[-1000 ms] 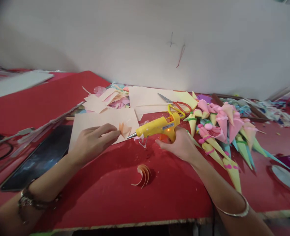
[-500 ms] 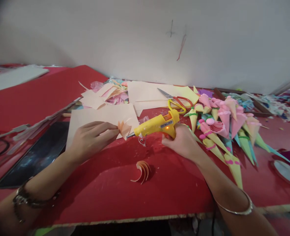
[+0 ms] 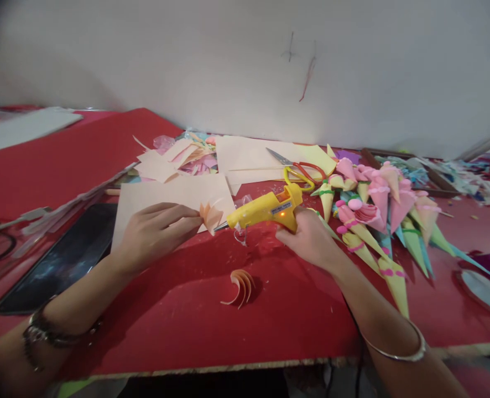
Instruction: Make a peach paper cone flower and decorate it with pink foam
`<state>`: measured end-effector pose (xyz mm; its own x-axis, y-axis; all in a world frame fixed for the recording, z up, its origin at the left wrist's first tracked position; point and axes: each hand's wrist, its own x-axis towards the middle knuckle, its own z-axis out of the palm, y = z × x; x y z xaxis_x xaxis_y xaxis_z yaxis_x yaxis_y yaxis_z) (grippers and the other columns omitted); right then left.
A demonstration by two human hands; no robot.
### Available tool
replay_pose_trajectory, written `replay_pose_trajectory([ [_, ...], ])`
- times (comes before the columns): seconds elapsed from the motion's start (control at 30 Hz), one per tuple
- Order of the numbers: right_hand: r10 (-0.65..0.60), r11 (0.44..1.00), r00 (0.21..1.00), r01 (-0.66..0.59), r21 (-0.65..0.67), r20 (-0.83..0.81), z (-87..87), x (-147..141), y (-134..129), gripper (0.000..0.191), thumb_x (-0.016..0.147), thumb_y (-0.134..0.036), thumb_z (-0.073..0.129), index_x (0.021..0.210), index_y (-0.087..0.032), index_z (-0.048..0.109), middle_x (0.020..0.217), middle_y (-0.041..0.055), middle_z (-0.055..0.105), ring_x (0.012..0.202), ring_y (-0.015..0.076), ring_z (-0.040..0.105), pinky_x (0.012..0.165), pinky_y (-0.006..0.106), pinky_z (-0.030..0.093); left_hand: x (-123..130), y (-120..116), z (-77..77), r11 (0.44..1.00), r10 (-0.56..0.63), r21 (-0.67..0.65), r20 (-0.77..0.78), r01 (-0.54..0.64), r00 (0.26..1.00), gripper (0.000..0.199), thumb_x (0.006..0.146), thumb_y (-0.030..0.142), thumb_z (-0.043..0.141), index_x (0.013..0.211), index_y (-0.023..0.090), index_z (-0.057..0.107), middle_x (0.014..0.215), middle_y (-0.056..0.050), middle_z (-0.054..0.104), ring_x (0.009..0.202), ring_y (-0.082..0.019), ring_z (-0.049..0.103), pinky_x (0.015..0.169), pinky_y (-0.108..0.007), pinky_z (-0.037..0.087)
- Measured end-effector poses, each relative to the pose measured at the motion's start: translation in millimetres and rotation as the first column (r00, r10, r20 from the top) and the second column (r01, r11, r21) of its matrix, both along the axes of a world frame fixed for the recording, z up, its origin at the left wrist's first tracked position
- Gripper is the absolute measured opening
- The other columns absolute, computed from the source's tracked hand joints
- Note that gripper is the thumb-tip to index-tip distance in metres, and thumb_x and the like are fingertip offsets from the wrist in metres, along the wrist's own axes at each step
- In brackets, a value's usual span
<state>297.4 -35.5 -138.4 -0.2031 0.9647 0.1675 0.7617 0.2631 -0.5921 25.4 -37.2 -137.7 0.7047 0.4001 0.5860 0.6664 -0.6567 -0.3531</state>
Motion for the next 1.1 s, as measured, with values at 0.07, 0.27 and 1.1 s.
replay_pose_trajectory([
  [0.07,0.005,1.0,1.0,-0.005,-0.011,-0.008,-0.1,0.2,0.0,0.008,0.063,-0.025,0.048,0.065,-0.019,0.044,0.055,-0.0021,0.045,0.05,0.0134,0.043,0.047,0.026,0.035,0.2,0.5,-0.4,1.0,0.003,0.002,0.001,-0.003,1.0,0.014,0.082,0.012,0.044,0.072,0.02,0.05,0.072,0.003,0.062,0.061,-0.011,0.057,0.056,-0.023,0.043],
  [0.27,0.024,0.999,0.999,-0.024,-0.024,-0.029,-0.3,1.2,-0.7,0.007,0.064,-0.023,0.047,0.069,-0.018,0.045,0.059,-0.0012,0.047,0.053,0.014,0.045,0.049,0.026,0.036,0.6,0.9,0.3,1.0,-0.002,0.014,0.007,0.002,1.0,0.012,0.081,0.012,0.045,0.074,0.019,0.051,0.073,0.003,0.063,0.065,-0.012,0.057,0.063,-0.024,0.046],
  [1.1,0.003,1.0,0.998,-0.003,-0.002,0.059,1.7,1.4,0.3,0.01,0.067,-0.025,0.046,0.07,-0.017,0.049,0.065,0.0022,0.054,0.061,0.0174,0.05,0.057,0.029,0.041,0.2,0.8,2.0,0.999,-0.019,0.029,0.007,0.019,1.0,0.012,0.08,0.012,0.046,0.072,0.019,0.049,0.072,0.003,0.062,0.063,-0.012,0.056,0.063,-0.024,0.046],
])
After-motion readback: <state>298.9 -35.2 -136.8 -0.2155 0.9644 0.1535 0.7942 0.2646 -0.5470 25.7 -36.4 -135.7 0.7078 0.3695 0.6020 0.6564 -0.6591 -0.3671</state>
